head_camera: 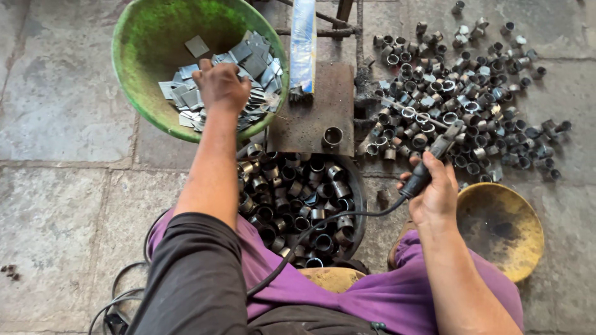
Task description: The person sits on the floor and repeatedly welds small square metal plates onto cylindrical metal tubes using a handheld welding tool. They pick up a tube and a plate, position them on a metal block, weld them together, and drop the finished piece into a pile.
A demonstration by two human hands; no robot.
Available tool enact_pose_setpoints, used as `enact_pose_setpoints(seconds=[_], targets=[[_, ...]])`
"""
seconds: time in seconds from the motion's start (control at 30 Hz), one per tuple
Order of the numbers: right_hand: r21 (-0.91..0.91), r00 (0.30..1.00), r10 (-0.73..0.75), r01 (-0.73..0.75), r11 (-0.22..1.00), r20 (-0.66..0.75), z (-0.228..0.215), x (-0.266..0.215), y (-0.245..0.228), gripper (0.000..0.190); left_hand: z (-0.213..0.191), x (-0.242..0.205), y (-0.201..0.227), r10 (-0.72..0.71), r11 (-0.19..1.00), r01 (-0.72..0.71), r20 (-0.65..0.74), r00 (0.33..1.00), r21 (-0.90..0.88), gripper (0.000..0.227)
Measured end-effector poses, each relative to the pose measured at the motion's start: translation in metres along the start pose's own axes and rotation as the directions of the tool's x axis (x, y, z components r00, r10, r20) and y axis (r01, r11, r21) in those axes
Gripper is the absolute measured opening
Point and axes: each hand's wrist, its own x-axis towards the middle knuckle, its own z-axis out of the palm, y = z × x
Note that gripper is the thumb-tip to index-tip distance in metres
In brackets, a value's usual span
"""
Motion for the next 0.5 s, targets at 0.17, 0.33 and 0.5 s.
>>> enact_pose_setpoints(seconds=[0.17, 0.33, 0.5], targets=[[0.028, 1.000, -0.010, 0.010, 1.000, 0.009, 0.002, -0.003, -0.007, 0.037, -0.039, -0.021, 0.006, -0.011, 0.983, -0.007, 0.093, 0.996, 0.183, 0.040], [0.049, 0.999, -0.041, 0.040, 0.998, 0.030, 0.006, -0.007, -0.013, 0.043, -0.061, -0.066, 0.041, 0.032, 0.979, -0.077, 0.234, 0.972, 0.189, 0.053], [0.010, 0.998, -0.035, 0.035, 0.999, 0.055, 0.008, -0.010, -0.007, 0.048, -0.027, -0.136, 0.098, 0.330, 0.922, -0.300, 0.090, 0.940, -0.246, 0.038]])
